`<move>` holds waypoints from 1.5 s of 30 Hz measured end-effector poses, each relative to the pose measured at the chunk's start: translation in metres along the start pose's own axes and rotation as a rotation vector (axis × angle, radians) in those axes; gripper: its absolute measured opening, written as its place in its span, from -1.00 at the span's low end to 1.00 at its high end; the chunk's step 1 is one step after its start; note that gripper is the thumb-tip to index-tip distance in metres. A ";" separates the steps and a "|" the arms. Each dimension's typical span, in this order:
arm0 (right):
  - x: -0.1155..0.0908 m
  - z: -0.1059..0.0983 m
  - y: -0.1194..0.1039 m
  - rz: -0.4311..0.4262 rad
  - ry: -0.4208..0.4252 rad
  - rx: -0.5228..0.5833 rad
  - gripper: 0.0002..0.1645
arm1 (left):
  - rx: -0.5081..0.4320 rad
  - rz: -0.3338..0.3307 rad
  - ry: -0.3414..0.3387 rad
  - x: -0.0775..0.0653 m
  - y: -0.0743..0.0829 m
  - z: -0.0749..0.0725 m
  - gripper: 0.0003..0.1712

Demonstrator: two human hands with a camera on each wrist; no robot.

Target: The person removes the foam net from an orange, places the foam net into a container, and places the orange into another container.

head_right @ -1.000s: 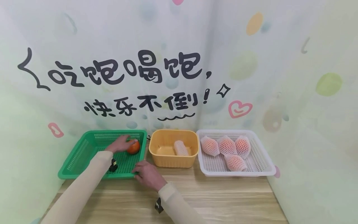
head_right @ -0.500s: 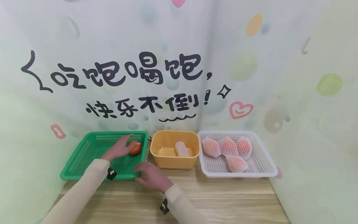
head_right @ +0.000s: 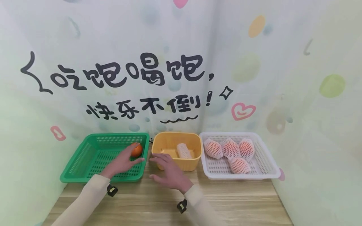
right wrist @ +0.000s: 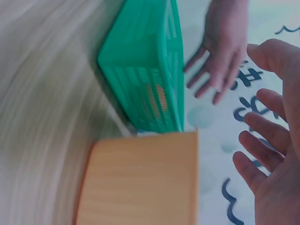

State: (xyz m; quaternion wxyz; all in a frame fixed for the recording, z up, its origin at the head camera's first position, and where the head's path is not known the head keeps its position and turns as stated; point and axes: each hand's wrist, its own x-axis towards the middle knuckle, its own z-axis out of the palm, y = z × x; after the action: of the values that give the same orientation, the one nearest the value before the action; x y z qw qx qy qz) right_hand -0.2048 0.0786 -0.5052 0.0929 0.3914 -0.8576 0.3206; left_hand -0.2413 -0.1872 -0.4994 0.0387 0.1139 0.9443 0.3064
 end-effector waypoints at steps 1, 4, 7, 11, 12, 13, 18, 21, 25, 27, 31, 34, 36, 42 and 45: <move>-0.002 -0.004 0.002 0.004 0.007 -0.007 -0.29 | 0.008 0.003 -0.006 -0.003 0.000 0.003 0.01; -0.007 -0.015 0.007 0.033 0.020 -0.014 -0.25 | 0.012 -0.012 -0.020 -0.012 0.004 0.011 0.07; -0.011 -0.025 0.014 0.070 0.034 -0.017 -0.22 | 0.002 -0.039 -0.032 -0.020 0.010 0.017 0.10; -0.016 -0.038 0.025 0.098 0.071 -0.046 -0.19 | -0.010 -0.071 -0.029 -0.028 0.018 0.024 0.04; -0.017 -0.041 0.029 0.101 0.080 -0.054 -0.19 | -0.007 -0.079 -0.024 -0.029 0.019 0.026 0.01; -0.017 -0.044 0.032 0.105 0.086 -0.056 -0.18 | -0.015 -0.084 -0.023 -0.030 0.020 0.028 -0.02; -0.016 -0.057 0.050 0.161 0.081 -0.054 -0.15 | -0.009 -0.091 -0.006 -0.031 0.021 0.035 -0.16; -0.015 -0.065 0.062 0.211 0.078 -0.067 -0.15 | -0.008 -0.098 0.004 -0.032 0.022 0.037 -0.23; -0.015 -0.077 0.078 0.261 0.094 -0.104 -0.16 | -0.009 -0.102 0.006 -0.033 0.022 0.037 -0.27; -0.015 -0.083 0.086 0.275 0.099 -0.117 -0.15 | -0.006 -0.104 0.002 -0.034 0.020 0.036 -0.28; -0.016 -0.095 0.104 0.342 0.095 -0.119 -0.14 | 0.019 -0.126 -0.015 -0.037 0.018 0.036 -0.29; -0.017 -0.103 0.119 0.429 0.074 -0.120 -0.12 | 0.060 -0.108 -0.018 -0.036 0.017 0.036 -0.41; -0.019 -0.109 0.129 0.482 0.060 -0.118 -0.11 | 0.088 -0.071 -0.010 -0.035 0.018 0.038 -0.64; -0.023 -0.119 0.162 0.609 0.038 -0.121 -0.10 | 0.144 -0.001 0.027 -0.033 0.022 0.045 -0.65; -0.025 -0.121 0.177 0.673 0.004 -0.130 -0.07 | 0.137 -0.021 0.027 -0.033 0.022 0.046 -0.81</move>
State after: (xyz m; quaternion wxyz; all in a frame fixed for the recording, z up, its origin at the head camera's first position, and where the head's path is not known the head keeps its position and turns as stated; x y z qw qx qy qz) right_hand -0.3286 0.2558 -0.5060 0.0083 0.0791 -0.9570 0.2789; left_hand -0.1986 -0.1517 -0.5233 0.0214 0.1021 0.9646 0.2423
